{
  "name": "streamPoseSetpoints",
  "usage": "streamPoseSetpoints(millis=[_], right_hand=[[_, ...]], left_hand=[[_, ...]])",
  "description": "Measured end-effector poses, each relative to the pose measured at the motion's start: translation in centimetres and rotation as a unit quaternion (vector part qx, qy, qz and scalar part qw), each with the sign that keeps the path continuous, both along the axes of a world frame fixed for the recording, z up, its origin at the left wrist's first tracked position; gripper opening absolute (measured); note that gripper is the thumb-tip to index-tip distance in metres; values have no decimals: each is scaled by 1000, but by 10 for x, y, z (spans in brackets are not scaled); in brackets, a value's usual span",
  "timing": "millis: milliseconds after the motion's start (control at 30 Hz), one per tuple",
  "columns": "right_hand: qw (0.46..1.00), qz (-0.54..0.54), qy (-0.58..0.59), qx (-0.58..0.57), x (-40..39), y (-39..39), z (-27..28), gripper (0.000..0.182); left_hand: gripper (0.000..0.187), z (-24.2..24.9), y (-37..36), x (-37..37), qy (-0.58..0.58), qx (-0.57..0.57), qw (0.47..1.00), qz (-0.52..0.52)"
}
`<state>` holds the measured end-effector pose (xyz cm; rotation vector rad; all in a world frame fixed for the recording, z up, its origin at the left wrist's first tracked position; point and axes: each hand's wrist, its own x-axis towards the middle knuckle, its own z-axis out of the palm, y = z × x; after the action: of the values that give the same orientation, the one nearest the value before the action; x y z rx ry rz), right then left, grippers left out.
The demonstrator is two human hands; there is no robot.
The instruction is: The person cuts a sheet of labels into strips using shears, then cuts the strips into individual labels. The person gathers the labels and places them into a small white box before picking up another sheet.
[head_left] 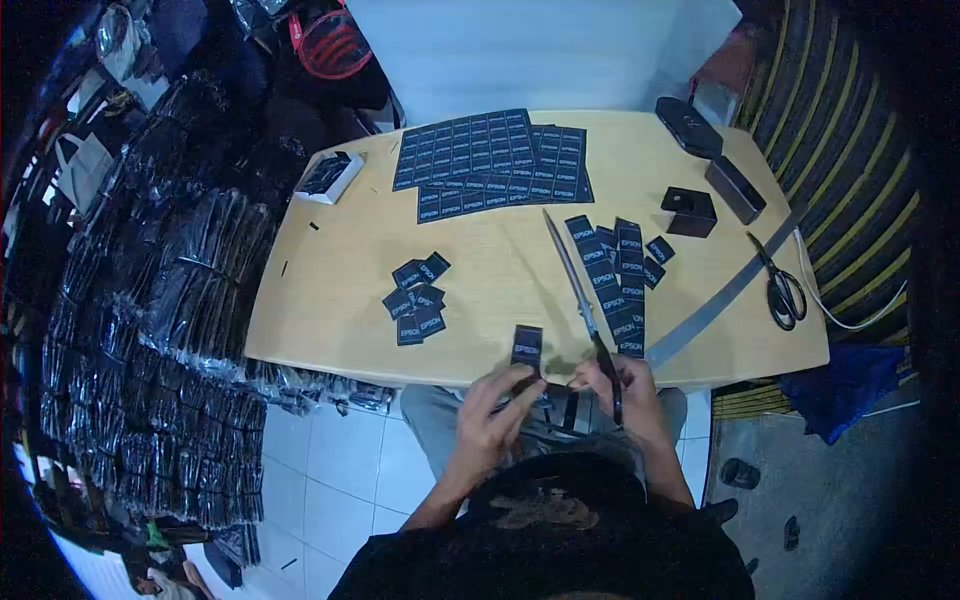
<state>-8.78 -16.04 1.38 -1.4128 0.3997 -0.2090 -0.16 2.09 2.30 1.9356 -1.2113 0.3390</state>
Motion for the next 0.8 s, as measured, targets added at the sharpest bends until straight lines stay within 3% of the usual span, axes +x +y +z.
streamPoseSetpoints(millis=[100,167,200,267,367,433,500,533,600,633,700,733,800], right_hand=[[999,-18,14,27,-10,3,20,23],[989,19,20,148,-15,5,13,29],[983,6,32,181,-18,7,17,26],[985,0,1,174,-11,14,13,24],[986,2,-21,164,-7,13,9,19],[996,12,-43,78,-3,12,12,16],[996,42,-14,75,-5,5,14,16],[998,40,-35,42,-5,5,21,18],[995,32,-93,-6,-5,8,22,19],[995,32,-92,-5,-5,10,20,19],[995,49,-91,-14,-7,12,17,18],[990,63,-127,-18,-6,13,20,17],[991,70,-108,-23,-7,16,23,17]], left_hand=[[38,5,1,3,10,-56,996,65],[38,12,-3,0,-17,-69,997,32],[38,13,-5,-3,-41,-58,997,-38],[35,14,-8,-10,-69,-32,986,-149],[33,15,-7,-18,-79,21,978,-194],[32,3,-1,-19,-76,27,974,-211],[37,1,4,-23,-35,6,982,-183],[50,-7,7,-24,-18,-35,984,-174],[64,-11,4,-20,162,-172,951,-197],[67,-11,-1,-19,277,-246,906,-204],[68,-9,-5,-13,433,-202,858,-186],[54,-3,-10,-13,445,-208,858,-154],[47,8,-10,-5,449,-151,872,-122]])
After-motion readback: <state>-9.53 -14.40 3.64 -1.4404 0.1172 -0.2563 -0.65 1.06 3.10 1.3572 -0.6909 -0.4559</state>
